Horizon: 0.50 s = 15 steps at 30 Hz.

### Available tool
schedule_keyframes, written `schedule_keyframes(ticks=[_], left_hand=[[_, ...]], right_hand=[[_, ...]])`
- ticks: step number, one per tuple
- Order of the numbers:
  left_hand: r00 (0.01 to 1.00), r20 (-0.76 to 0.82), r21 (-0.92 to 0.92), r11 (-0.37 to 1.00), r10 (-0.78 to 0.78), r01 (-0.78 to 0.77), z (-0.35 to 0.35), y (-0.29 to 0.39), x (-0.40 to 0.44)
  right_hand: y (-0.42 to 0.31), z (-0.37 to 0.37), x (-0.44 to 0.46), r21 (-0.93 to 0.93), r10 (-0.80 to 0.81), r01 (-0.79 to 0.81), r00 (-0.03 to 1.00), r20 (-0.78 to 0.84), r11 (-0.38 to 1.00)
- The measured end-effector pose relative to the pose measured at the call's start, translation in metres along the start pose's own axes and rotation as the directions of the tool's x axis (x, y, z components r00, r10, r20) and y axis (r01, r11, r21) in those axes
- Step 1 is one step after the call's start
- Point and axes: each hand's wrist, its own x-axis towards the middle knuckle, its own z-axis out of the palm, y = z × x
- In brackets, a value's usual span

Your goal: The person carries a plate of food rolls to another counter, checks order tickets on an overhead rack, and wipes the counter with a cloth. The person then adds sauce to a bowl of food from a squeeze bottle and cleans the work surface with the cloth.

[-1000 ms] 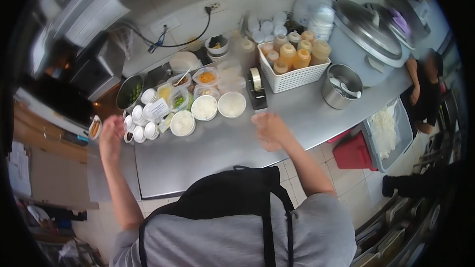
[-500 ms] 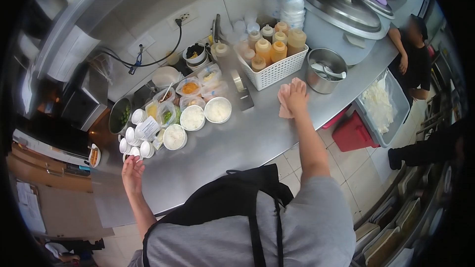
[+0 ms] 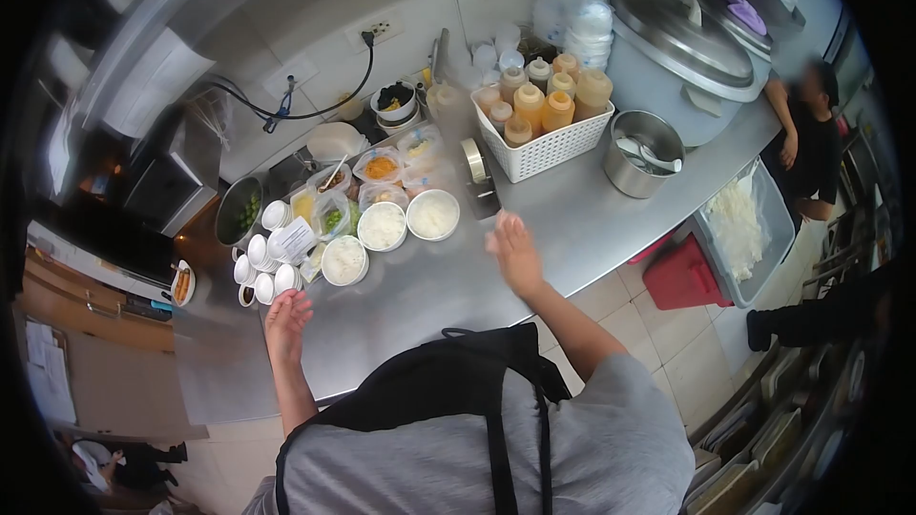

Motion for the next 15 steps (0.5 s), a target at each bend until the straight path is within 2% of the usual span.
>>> schedule_keyframes(ticks=[2, 3, 5, 7, 8, 9, 10, 12, 15], left_hand=[[1.000, -0.026, -0.010, 1.000, -0.011, 0.011, -0.004, 0.000, -0.003], [0.999, -0.033, -0.013, 1.000, -0.008, 0.008, -0.007, 0.000, -0.004], [0.999, -0.040, -0.007, 1.000, -0.002, 0.002, -0.011, 0.001, -0.007], [0.998, -0.068, -0.003, 1.000, -0.010, 0.010, -0.010, 0.002, -0.010], [0.996, -0.091, 0.006, 1.000, -0.023, 0.023, -0.009, 0.003, -0.012], [0.995, -0.095, 0.007, 1.000, -0.024, 0.024, -0.009, 0.002, -0.013], [0.996, -0.079, 0.008, 0.999, -0.037, 0.038, -0.007, 0.001, -0.012], [0.997, -0.061, 0.009, 0.999, -0.048, 0.049, -0.004, -0.003, -0.011], [0.999, -0.013, 0.008, 0.999, -0.036, 0.036, 0.002, -0.005, -0.007]], right_hand=[[0.003, -0.006, -0.015, 0.187, -0.151, 0.110, 0.964, 0.221, 0.976], [0.002, -0.014, -0.012, 0.190, -0.159, 0.117, 0.962, 0.222, 0.975], [0.004, -0.035, -0.001, 0.357, 0.123, -0.277, 0.909, 0.398, 0.892], [0.031, -0.031, 0.014, 0.288, 0.287, -0.300, 0.954, 0.089, 0.909], [0.045, -0.033, 0.024, 0.015, 0.272, -0.273, 0.962, 0.040, 0.962], [0.051, -0.037, 0.035, -0.261, 0.244, -0.237, 0.970, -0.006, 0.936], [0.059, -0.028, 0.036, -0.260, 0.245, -0.238, 0.970, -0.004, 0.936], [0.070, -0.007, 0.039, -0.487, 0.299, -0.280, 0.953, -0.039, 0.827], [0.063, 0.010, 0.040, -0.503, 0.226, -0.225, 0.972, -0.060, 0.834]])
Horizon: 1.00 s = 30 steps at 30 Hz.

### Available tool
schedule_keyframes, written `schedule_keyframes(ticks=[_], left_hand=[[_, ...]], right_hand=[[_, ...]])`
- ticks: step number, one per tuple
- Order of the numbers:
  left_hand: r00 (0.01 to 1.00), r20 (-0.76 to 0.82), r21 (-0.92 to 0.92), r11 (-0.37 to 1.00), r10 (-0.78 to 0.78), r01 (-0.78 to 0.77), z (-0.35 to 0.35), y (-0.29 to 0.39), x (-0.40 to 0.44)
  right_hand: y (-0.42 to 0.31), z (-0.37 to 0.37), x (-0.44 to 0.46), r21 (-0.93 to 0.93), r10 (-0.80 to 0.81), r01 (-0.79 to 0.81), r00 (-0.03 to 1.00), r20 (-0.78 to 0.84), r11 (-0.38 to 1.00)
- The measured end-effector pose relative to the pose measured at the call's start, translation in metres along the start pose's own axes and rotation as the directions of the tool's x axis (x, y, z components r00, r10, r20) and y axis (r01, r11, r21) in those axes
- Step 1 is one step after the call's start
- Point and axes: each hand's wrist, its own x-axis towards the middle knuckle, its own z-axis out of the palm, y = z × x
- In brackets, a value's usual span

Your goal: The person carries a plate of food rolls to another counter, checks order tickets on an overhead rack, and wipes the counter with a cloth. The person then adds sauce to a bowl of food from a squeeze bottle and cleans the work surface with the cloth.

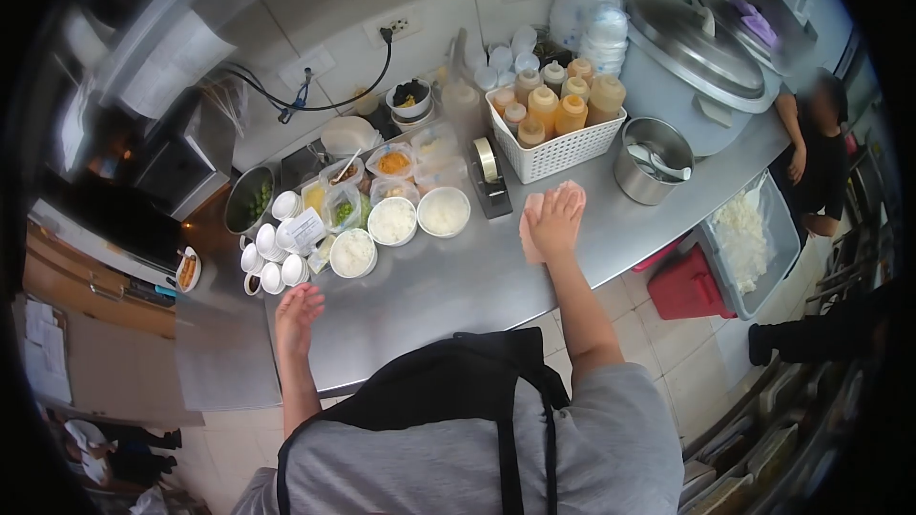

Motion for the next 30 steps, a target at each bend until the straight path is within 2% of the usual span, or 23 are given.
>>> schedule_keyframes(ticks=[1, 3, 7, 9, 10, 12, 13, 15, 17, 19, 20, 22, 23, 25, 26, 28, 29, 30], left_hand=[[1.000, 0.010, -0.013, 1.000, -0.006, 0.006, 0.002, -0.002, 0.000], [1.000, 0.023, -0.034, 0.999, -0.003, 0.004, 0.004, -0.007, 0.002], [1.000, -0.003, -0.010, 1.000, -0.020, 0.020, 0.002, -0.015, 0.001], [0.999, -0.026, 0.009, 1.000, -0.022, 0.022, -0.004, -0.017, -0.001], [0.999, -0.040, 0.013, 1.000, -0.019, 0.020, -0.011, -0.021, -0.001], [0.999, -0.050, 0.015, 1.000, -0.015, 0.016, -0.025, -0.030, -0.003], [0.998, -0.061, 0.035, 0.999, -0.032, 0.035, -0.032, -0.035, -0.004], [0.997, -0.069, 0.046, 0.998, -0.037, 0.040, -0.037, -0.042, -0.006], [0.991, -0.112, 0.041, 0.996, -0.076, 0.081, -0.041, -0.045, -0.013], [0.990, -0.101, 0.034, 0.995, -0.095, 0.099, -0.046, -0.053, -0.017], [0.991, -0.089, 0.022, 0.994, -0.105, 0.107, -0.046, -0.055, -0.015], [0.991, -0.093, 0.040, 0.994, -0.095, 0.100, -0.040, -0.055, -0.014], [0.988, -0.112, 0.063, 0.991, -0.107, 0.115, -0.037, -0.054, -0.013], [0.992, -0.103, 0.057, 0.995, -0.079, 0.085, -0.034, -0.053, -0.009], [0.992, -0.105, 0.058, 0.996, -0.069, 0.075, -0.034, -0.054, -0.007], [0.993, -0.101, 0.054, 0.996, -0.069, 0.075, -0.037, -0.061, -0.006], [0.993, -0.095, 0.057, 0.995, -0.071, 0.077, -0.036, -0.062, -0.003], [0.994, -0.098, 0.050, 0.997, -0.057, 0.062, -0.035, -0.061, -0.001]], right_hand=[[-0.007, -0.001, -0.004, 0.004, 0.006, -0.006, 1.000, -0.004, 1.000], [-0.018, -0.009, -0.017, 0.075, -0.101, 0.100, 0.995, 0.016, 0.992], [-0.015, -0.036, -0.032, 0.184, -0.188, 0.189, 0.982, -0.023, 0.965], [0.004, -0.036, -0.020, 0.433, -0.203, 0.257, 0.965, -0.168, 0.864], [0.010, -0.033, -0.015, 0.430, -0.199, 0.254, 0.965, -0.171, 0.866], [0.017, -0.027, -0.004, 0.625, 0.045, 0.004, 0.997, -0.063, 0.781], [0.018, -0.032, 0.005, 0.623, 0.047, 0.006, 0.996, -0.069, 0.783], [0.018, -0.048, 0.033, 0.654, 0.215, -0.117, 0.974, -0.071, 0.747], [0.003, -0.092, 0.067, 0.757, 0.222, 0.097, 0.925, -0.309, 0.646], [-0.012, -0.103, 0.108, 0.795, 0.222, 0.280, 0.863, -0.454, 0.539], [-0.017, -0.101, 0.119, 0.790, 0.224, 0.288, 0.856, -0.466, 0.542], [-0.029, -0.090, 0.149, 0.645, 0.081, 0.136, 0.952, -0.295, 0.752], [-0.036, -0.086, 0.157, 0.641, 0.083, 0.151, 0.944, -0.319, 0.752], [-0.048, -0.080, 0.156, 0.408, 0.026, 0.104, 0.953, -0.301, 0.907], [-0.049, -0.080, 0.160, 0.406, 0.021, 0.114, 0.949, -0.315, 0.907], [-0.049, -0.079, 0.160, 0.427, 0.083, 0.004, 0.979, -0.185, 0.904], [-0.047, -0.074, 0.162, 0.460, 0.088, 0.079, 0.939, -0.332, 0.884], [-0.046, -0.070, 0.167, 0.463, 0.083, 0.092, 0.935, -0.345, 0.882]])
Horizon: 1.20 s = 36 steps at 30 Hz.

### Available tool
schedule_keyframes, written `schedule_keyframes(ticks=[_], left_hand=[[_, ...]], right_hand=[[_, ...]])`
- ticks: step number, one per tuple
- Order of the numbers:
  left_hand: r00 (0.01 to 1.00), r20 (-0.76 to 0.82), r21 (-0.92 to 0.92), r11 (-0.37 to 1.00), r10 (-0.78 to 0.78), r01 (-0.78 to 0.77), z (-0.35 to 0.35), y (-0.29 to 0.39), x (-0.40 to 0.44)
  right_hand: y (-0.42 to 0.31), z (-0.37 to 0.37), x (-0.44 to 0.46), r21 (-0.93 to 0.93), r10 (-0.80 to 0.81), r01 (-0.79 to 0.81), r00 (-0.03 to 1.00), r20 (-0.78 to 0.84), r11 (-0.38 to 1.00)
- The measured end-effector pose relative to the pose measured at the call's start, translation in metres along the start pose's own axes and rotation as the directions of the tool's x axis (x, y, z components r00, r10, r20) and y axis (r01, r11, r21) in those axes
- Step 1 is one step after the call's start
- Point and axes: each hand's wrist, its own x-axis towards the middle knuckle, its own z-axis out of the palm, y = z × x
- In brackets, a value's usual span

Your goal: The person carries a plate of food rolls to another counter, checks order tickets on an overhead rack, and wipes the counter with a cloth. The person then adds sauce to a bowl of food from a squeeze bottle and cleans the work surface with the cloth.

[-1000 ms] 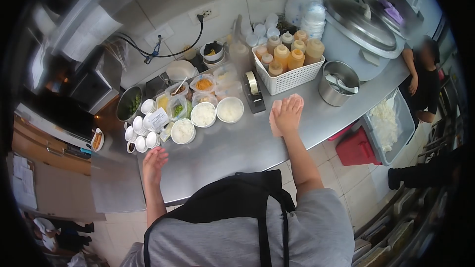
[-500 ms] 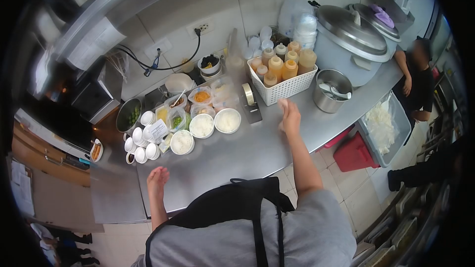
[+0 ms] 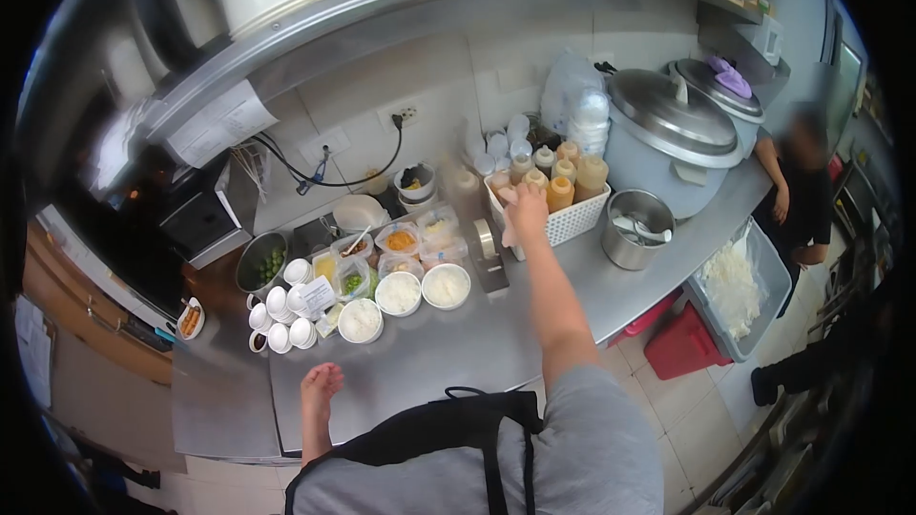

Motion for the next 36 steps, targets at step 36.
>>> schedule_keyframes(ticks=[36], left_hand=[[0.975, 0.222, 0.149, 0.988, 0.015, -0.050, 0.026, -0.014, 0.000]], right_hand=[[0.034, -0.010, 0.006, 0.123, -0.003, -0.075, 0.843, 0.537, 0.990]])
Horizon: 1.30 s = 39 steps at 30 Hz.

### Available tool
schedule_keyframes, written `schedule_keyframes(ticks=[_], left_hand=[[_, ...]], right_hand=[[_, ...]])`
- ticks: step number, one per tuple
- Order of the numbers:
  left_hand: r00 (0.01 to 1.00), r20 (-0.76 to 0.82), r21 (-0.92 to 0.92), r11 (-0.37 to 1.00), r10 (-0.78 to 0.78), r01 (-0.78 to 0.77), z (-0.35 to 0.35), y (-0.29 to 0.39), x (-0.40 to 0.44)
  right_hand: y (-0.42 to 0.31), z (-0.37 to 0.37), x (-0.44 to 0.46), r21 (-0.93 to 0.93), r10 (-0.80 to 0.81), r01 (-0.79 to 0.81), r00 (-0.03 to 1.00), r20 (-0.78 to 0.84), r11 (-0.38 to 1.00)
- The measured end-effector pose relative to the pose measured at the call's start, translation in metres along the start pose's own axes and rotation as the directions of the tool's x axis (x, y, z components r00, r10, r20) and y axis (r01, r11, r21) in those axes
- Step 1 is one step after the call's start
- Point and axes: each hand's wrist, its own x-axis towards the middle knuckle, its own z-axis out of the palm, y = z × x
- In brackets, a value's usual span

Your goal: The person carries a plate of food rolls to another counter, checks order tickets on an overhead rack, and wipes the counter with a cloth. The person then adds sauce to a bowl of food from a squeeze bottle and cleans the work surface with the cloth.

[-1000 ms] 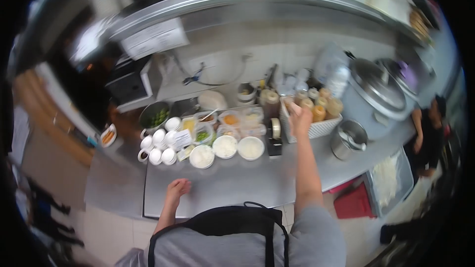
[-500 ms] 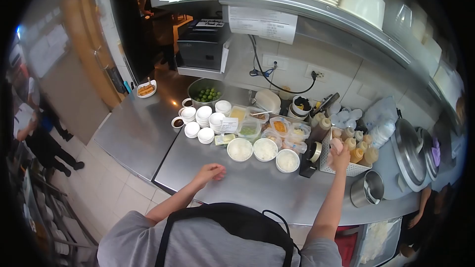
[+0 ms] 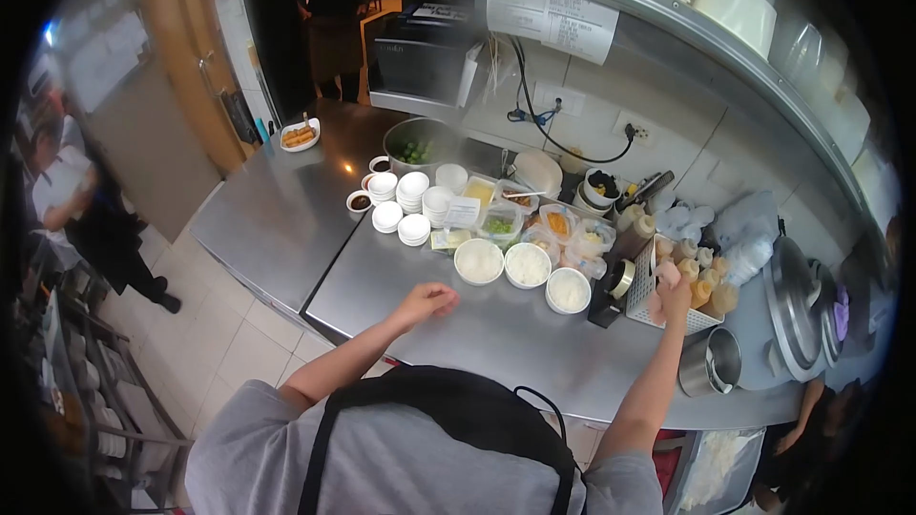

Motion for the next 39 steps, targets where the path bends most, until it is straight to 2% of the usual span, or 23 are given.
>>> schedule_keyframes(ticks=[2, 4, 7, 8, 10, 12, 14, 16, 17, 18, 19, 21, 22, 23, 25, 26, 28, 29, 30, 32, 34, 35, 39], left_hand=[[1.000, 0.002, 0.011, 1.000, 0.002, -0.002, 0.007, 0.004, -0.001], [0.998, 0.059, 0.079, 0.997, 0.018, -0.022, 0.015, 0.010, -0.004], [0.991, 0.133, 0.126, 0.992, 0.016, -0.033, 0.026, 0.025, -0.002], [0.992, 0.126, 0.123, 0.992, 0.014, -0.030, 0.032, 0.034, -0.001], [0.970, 0.241, 0.103, 0.993, 0.025, -0.051, 0.048, 0.055, 0.004], [0.919, 0.385, 0.169, 0.973, 0.081, -0.157, 0.068, 0.077, 0.020], [0.831, 0.410, 0.227, 0.840, 0.377, -0.493, 0.096, 0.096, 0.032], [0.721, 0.399, 0.356, 0.629, 0.566, -0.691, 0.121, 0.139, 0.024], [0.621, 0.368, 0.342, 0.520, 0.692, -0.783, 0.132, 0.150, 0.028], [0.501, 0.336, 0.336, 0.396, 0.797, -0.855, 0.140, 0.159, 0.032], [0.512, 0.330, 0.339, 0.406, 0.793, -0.848, 0.143, 0.166, 0.034], [0.597, 0.469, 0.235, 0.560, 0.650, -0.794, 0.144, 0.175, 0.038], [0.683, 0.490, 0.184, 0.701, 0.542, -0.689, 0.140, 0.174, 0.038], [0.700, 0.433, 0.155, 0.718, 0.568, -0.678, 0.139, 0.169, 0.036], [0.719, 0.374, 0.130, 0.735, 0.585, -0.666, 0.138, 0.157, 0.030], [0.757, 0.309, 0.101, 0.772, 0.576, -0.628, 0.137, 0.153, 0.027], [0.794, 0.239, 0.072, 0.805, 0.560, -0.589, 0.133, 0.146, 0.023], [0.818, 0.194, 0.061, 0.826, 0.541, -0.561, 0.131, 0.142, 0.021], [0.840, 0.151, 0.049, 0.845, 0.521, -0.532, 0.128, 0.139, 0.021], [0.828, 0.089, 0.068, 0.826, 0.553, -0.559, 0.122, 0.138, 0.019], [0.856, -0.021, -0.052, 0.855, 0.516, -0.516, 0.115, 0.145, 0.016], [0.751, -0.143, -0.025, 0.756, 0.645, -0.654, 0.116, 0.147, 0.017], [0.684, -0.270, 0.050, 0.719, 0.678, -0.693, 0.103, 0.156, 0.017]], right_hand=[[-0.008, 0.004, -0.003, -0.069, 0.016, -0.025, 0.993, -0.120, 0.997], [-0.008, 0.004, -0.004, -0.033, 0.005, -0.009, 0.990, -0.139, 0.999], [-0.035, -0.026, 0.000, -0.109, -0.210, 0.188, 0.944, -0.256, 0.976], [-0.061, -0.045, -0.005, -0.107, -0.215, 0.194, 0.944, -0.250, 0.975], [-0.112, -0.083, -0.016, -0.045, -0.228, 0.224, 0.948, -0.221, 0.974], [-0.145, -0.111, -0.021, 0.017, -0.255, 0.263, 0.948, -0.190, 0.965], [-0.178, -0.129, -0.034, 0.076, -0.283, 0.297, 0.947, -0.154, 0.952], [-0.212, -0.133, -0.055, 0.421, -0.341, 0.292, 0.939, 0.045, 0.859], [-0.222, -0.127, -0.062, 0.423, -0.341, 0.287, 0.938, 0.058, 0.860], [-0.230, -0.121, -0.067, 0.554, -0.444, 0.304, 0.886, 0.135, 0.775], [-0.238, -0.114, -0.072, 0.678, -0.547, 0.293, 0.815, 0.191, 0.674], [-0.256, -0.092, -0.085, 0.731, -0.573, 0.286, 0.801, 0.172, 0.619], [-0.261, -0.080, -0.087, 0.779, -0.599, 0.289, 0.790, 0.135, 0.557], [-0.262, -0.065, -0.084, 0.783, -0.598, 0.280, 0.789, 0.143, 0.556], [-0.262, -0.033, -0.080, 0.831, -0.524, 0.378, 0.842, -0.125, 0.408], [-0.267, -0.023, -0.086, 0.834, -0.525, 0.376, 0.842, -0.125, 0.404], [-0.285, -0.007, -0.101, 0.942, -0.053, 0.167, 0.986, -0.158, 0.290], [-0.282, 0.007, -0.100, 0.940, 0.034, 0.144, 0.986, -0.162, 0.310], [-0.284, 0.015, -0.102, 0.940, 0.035, 0.141, 0.987, -0.160, 0.309], [-0.296, 0.027, -0.114, 0.664, -0.280, 0.537, 0.842, -0.461, 0.521], [-0.308, 0.034, -0.137, 0.648, -0.332, 0.569, 0.822, -0.463, 0.507], [-0.309, 0.036, -0.148, 0.632, -0.387, 0.601, 0.799, -0.460, 0.489], [-0.283, 0.075, -0.173, 0.680, -0.431, 0.586, 0.803, -0.412, 0.442]])
